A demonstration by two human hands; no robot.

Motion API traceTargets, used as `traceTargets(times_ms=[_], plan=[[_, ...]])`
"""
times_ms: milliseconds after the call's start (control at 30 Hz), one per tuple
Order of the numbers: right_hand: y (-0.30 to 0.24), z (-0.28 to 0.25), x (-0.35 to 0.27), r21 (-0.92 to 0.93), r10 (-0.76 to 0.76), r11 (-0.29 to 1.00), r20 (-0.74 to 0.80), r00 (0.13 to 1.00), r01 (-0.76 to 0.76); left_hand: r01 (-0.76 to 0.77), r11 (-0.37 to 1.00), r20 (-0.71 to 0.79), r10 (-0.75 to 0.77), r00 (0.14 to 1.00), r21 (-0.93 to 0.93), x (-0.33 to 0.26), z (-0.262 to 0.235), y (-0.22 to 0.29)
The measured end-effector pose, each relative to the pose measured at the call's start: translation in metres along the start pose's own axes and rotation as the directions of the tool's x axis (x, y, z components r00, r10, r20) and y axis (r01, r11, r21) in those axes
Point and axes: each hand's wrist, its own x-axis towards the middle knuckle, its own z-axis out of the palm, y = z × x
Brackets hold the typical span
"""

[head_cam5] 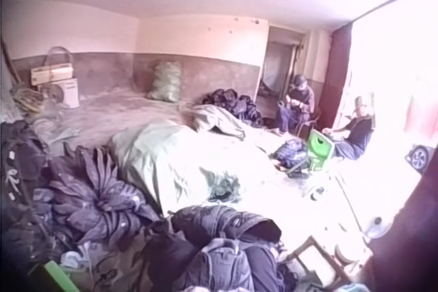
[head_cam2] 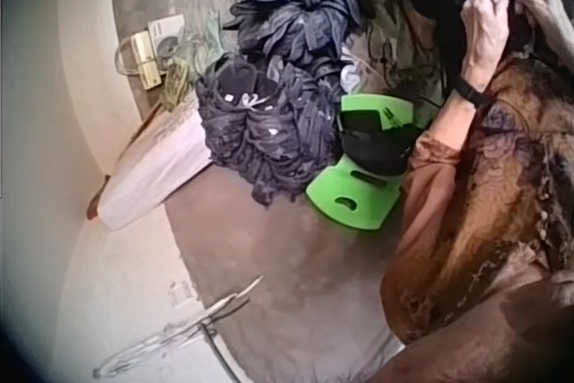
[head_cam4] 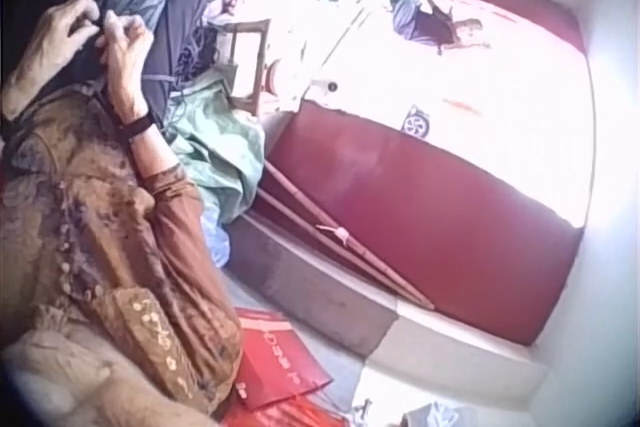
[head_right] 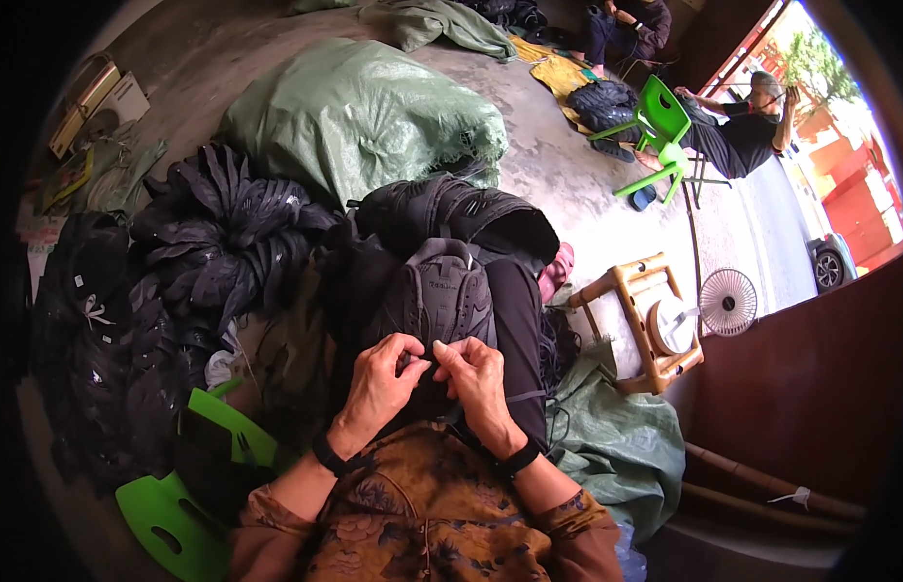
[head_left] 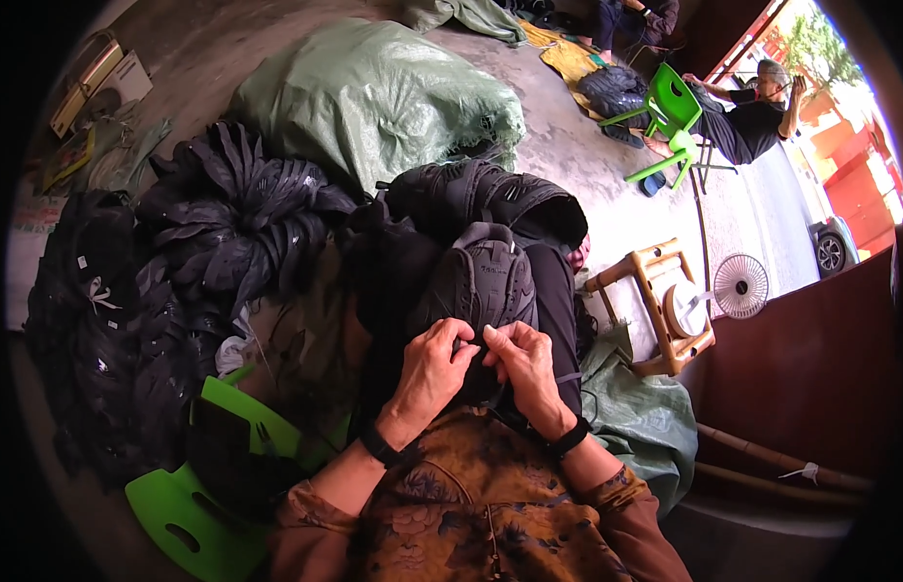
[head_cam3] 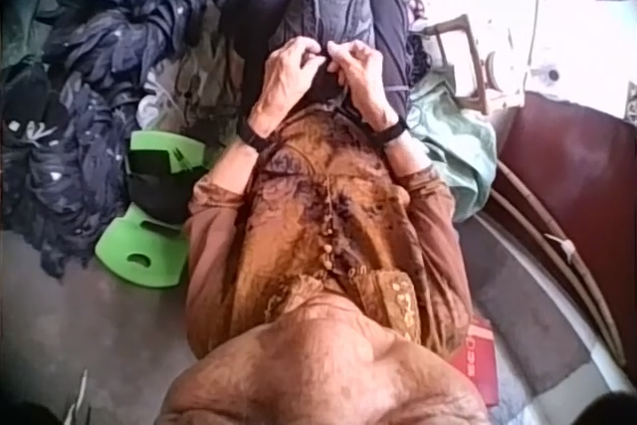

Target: Lacing a dark grey athletic shoe.

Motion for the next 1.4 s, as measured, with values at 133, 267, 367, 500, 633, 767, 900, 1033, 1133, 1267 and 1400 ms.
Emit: traceTargets(times_ms=[133, 267, 367, 500, 633, 767, 900, 1033, 1133, 1267, 1400], plan=[[-0.003, -0.003, 0.002, 0.038, 0.017, 0.999, 0.054, 0.998, -0.019, 0.054, 0.998, 0.051, -0.053, 0.997, -0.015, 0.004, -0.005, 0.002], [-0.003, -0.006, 0.004, -0.003, -0.005, 1.0, 0.088, 0.996, 0.006, 0.016, 0.997, -0.029, -0.013, 0.999, 0.073, 0.004, 0.002, 0.005], [-0.002, -0.006, 0.002, -0.008, -0.002, 1.0, 0.084, 0.996, 0.003, 0.057, 0.997, -0.017, -0.056, 0.998, 0.05, 0.001, 0.004, 0.006], [-0.002, -0.009, 0.005, 0.076, 0.038, 0.996, 0.115, 0.993, -0.047, -0.026, 0.992, 0.006, 0.025, 1.0, 0.124, 0.002, 0.003, 0.007], [-0.01, -0.026, 0.007, 0.07, 0.074, 0.993, 0.301, 0.951, -0.1, -0.051, 0.992, 0.064, 0.044, 0.997, 0.114, 0.003, -0.006, 0.006], [-0.017, -0.042, 0.004, 0.072, 0.065, 0.993, 0.366, 0.928, -0.098, 0.329, 0.812, 0.129, -0.306, 0.943, -0.483, -0.01, -0.013, -0.001], [-0.011, -0.039, 0.007, 0.008, 0.049, 0.998, 0.374, 0.926, -0.056, 0.108, 0.99, 0.022, -0.106, 0.994, -0.09, -0.006, -0.007, 0.011], [-0.008, -0.035, 0.01, -0.01, 0.02, 1.0, 0.366, 0.931, -0.018, -0.079, 0.973, -0.023, 0.086, 0.996, 0.216, -0.005, 0.001, 0.011], [-0.018, -0.036, 0.008, -0.087, 0.037, 0.996, 0.396, 0.918, -0.002, -0.024, 0.984, -0.013, 0.027, 1.0, 0.175, -0.008, -0.006, 0.013], [-0.03, -0.091, -0.004, 0.223, 0.152, 0.951, 0.263, 0.953, -0.213, -0.046, 0.818, -0.212, 0.203, 0.956, 0.574, -0.007, -0.092, 0.007], [-0.002, -0.218, -0.007, 0.87, 0.057, 0.482, 0.086, 0.995, -0.103, 0.219, 0.842, -0.503, -0.481, 0.718, -0.493, -0.057, -0.245, -0.067]])
